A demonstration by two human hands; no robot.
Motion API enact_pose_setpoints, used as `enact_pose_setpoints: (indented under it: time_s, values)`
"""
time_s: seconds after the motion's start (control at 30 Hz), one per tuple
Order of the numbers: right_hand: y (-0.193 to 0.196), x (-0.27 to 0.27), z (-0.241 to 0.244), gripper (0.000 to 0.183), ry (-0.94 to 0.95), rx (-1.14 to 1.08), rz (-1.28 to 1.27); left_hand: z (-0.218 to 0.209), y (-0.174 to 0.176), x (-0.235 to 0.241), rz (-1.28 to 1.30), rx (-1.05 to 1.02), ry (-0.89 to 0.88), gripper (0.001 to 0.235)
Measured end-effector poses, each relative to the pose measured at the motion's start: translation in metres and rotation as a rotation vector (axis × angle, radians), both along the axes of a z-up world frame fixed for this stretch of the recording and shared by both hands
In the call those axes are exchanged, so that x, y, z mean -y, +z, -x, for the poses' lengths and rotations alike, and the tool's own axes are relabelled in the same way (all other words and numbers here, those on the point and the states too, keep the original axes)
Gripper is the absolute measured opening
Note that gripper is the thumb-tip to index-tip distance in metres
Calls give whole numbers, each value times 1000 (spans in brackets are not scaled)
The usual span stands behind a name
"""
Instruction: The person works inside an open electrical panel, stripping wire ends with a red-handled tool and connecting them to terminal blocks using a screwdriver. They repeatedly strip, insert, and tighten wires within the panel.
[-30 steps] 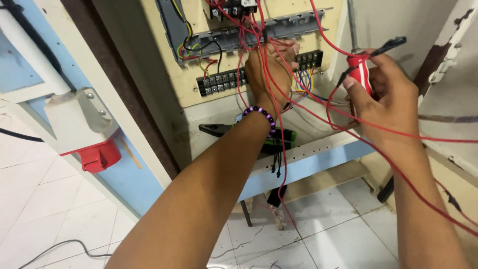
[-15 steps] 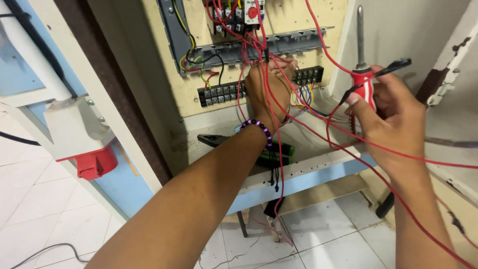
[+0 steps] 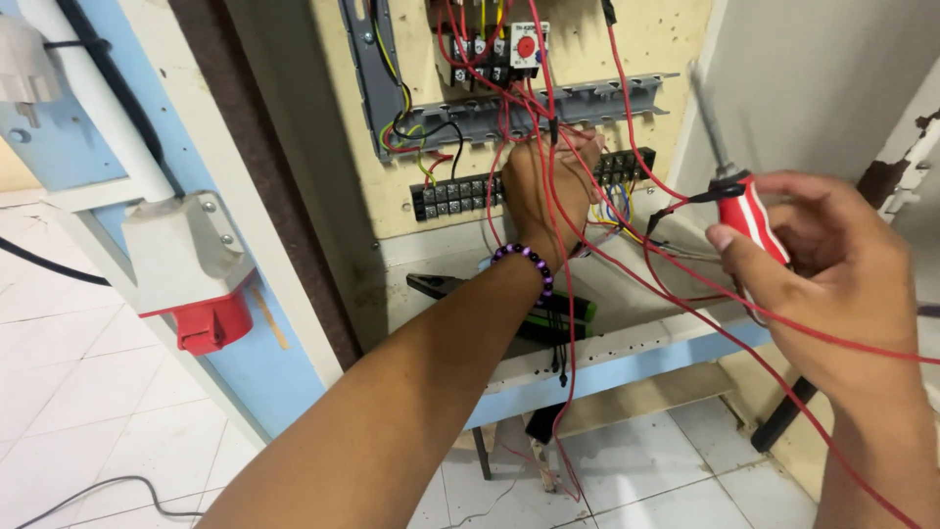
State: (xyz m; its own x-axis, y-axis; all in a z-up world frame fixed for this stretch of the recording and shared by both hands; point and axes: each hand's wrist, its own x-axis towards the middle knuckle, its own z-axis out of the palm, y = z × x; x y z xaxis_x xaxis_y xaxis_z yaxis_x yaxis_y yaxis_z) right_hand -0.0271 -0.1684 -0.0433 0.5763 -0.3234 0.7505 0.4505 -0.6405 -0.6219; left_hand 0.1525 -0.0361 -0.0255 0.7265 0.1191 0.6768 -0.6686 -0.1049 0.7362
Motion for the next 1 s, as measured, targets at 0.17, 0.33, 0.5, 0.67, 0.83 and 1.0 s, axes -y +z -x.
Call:
enact_pose_setpoints:
  time_s: [0.17, 0.33, 0.5, 0.67, 0.83, 1.0]
  values:
    - [9, -6, 11, 26, -173, -273, -41, 16, 8, -4, -22, -118, -51, 31]
    - [9, 9, 1, 26, -132, -389, -53, 4, 2, 1, 12, -15, -57, 21]
    - [10, 9, 1, 44, -5, -335, -134, -13, -6, 9, 114, 85, -107, 20]
    - [5, -6, 6, 33, -28, -149, -87, 1, -1, 19, 147, 55, -175, 15]
    - [-17, 7, -12, 25, -98, -21, -105, 33, 8, 22, 147, -102, -252, 17]
    - [-8, -9, -4, 21, -87, -60, -156, 60, 19, 20, 37, -29, -300, 28]
